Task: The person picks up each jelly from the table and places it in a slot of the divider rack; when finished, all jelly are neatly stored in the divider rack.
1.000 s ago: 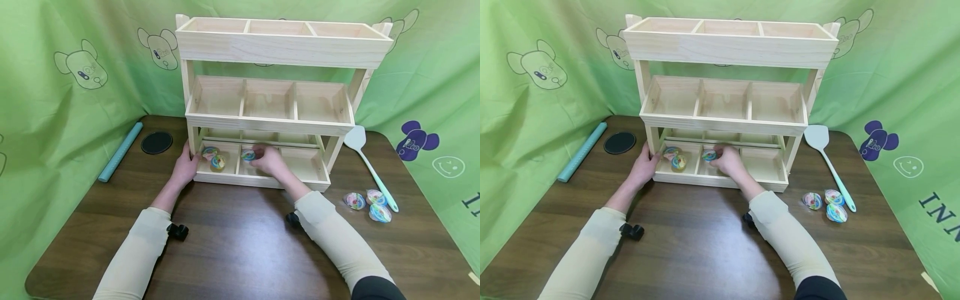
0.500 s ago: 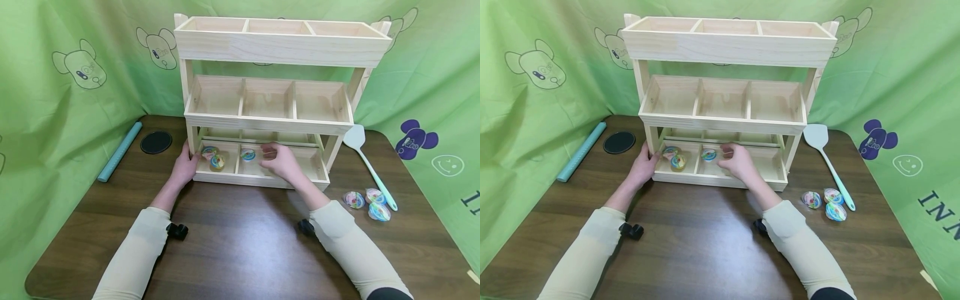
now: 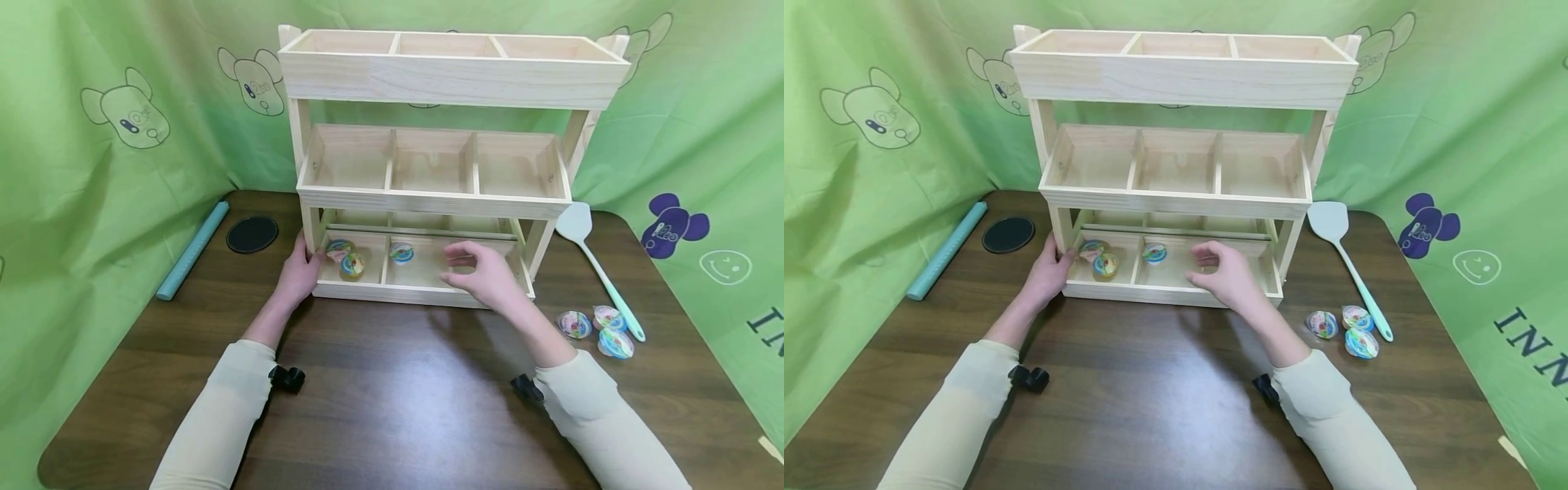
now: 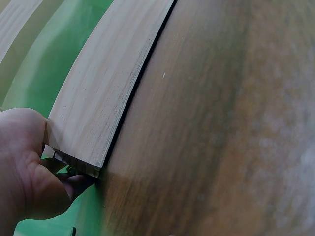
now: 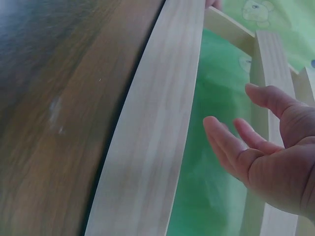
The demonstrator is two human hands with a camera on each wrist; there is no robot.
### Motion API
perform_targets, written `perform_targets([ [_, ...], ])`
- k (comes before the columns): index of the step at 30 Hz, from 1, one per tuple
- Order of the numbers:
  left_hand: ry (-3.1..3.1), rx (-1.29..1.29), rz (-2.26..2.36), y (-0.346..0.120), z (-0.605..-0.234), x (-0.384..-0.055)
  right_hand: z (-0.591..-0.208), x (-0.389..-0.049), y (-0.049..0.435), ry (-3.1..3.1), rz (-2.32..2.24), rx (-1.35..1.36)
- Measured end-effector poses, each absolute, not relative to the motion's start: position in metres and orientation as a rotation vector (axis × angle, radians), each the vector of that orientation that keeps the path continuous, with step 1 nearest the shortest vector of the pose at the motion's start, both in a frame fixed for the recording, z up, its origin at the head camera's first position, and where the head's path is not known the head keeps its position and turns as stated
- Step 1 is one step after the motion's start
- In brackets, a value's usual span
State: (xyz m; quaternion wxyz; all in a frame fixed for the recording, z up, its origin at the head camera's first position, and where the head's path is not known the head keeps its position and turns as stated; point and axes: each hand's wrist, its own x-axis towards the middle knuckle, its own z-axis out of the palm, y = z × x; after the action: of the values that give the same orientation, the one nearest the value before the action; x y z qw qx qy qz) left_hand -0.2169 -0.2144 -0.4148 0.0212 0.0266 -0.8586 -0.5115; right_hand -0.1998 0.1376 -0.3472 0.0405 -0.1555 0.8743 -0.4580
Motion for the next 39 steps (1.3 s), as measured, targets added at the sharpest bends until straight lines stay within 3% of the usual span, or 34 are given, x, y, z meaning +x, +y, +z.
perform_targets([
  [39, -2.677, 0.074, -1.574, -0.214, -0.414, -0.217, -0.357, -0.147, 0.273, 3.043, -0.955, -0.169],
])
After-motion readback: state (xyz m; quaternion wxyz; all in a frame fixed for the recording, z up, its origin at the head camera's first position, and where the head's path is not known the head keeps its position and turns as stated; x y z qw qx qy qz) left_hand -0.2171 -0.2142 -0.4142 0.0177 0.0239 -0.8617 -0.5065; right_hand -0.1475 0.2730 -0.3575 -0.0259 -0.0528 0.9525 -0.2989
